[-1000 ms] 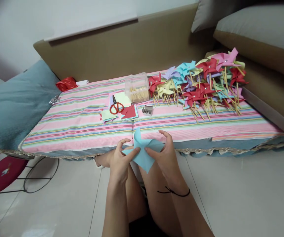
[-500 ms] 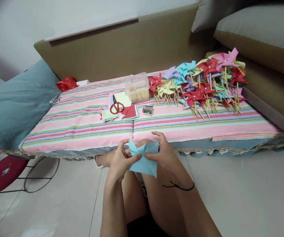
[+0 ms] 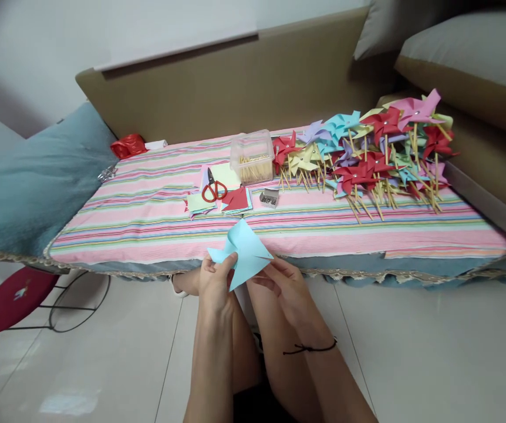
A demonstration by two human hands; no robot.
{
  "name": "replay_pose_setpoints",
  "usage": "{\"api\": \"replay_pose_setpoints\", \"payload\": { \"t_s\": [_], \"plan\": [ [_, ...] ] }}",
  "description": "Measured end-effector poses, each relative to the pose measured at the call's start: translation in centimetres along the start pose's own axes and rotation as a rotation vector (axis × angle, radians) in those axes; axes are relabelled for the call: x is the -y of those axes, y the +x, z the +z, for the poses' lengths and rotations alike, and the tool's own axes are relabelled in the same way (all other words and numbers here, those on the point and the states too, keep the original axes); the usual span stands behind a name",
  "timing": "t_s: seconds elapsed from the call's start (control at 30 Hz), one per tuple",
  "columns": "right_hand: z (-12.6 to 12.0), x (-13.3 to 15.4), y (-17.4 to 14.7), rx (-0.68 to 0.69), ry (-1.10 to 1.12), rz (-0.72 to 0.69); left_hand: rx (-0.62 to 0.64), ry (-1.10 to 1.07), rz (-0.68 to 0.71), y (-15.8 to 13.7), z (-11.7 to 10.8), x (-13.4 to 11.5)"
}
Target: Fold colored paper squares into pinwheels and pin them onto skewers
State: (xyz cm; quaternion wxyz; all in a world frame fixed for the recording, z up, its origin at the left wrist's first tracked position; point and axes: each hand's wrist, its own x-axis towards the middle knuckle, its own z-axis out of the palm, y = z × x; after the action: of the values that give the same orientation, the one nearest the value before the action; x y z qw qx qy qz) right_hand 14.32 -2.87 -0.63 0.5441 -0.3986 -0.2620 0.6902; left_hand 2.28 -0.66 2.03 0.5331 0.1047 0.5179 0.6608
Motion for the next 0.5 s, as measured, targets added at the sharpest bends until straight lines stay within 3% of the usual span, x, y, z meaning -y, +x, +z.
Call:
{"api": "replay_pose_setpoints", "payload": {
  "t_s": [0.17,0.5],
  "plan": [
    [2.3,-0.5,0.1,-0.003,0.077,-0.042,0.009,0.028,0.029,-0.8,0.6,0.4],
    [2.2,-0.6,0.4,-0.098,0.106,-0.049,0.052,0.035,0.099,-1.4,0.6,0.6]
  ]
}}
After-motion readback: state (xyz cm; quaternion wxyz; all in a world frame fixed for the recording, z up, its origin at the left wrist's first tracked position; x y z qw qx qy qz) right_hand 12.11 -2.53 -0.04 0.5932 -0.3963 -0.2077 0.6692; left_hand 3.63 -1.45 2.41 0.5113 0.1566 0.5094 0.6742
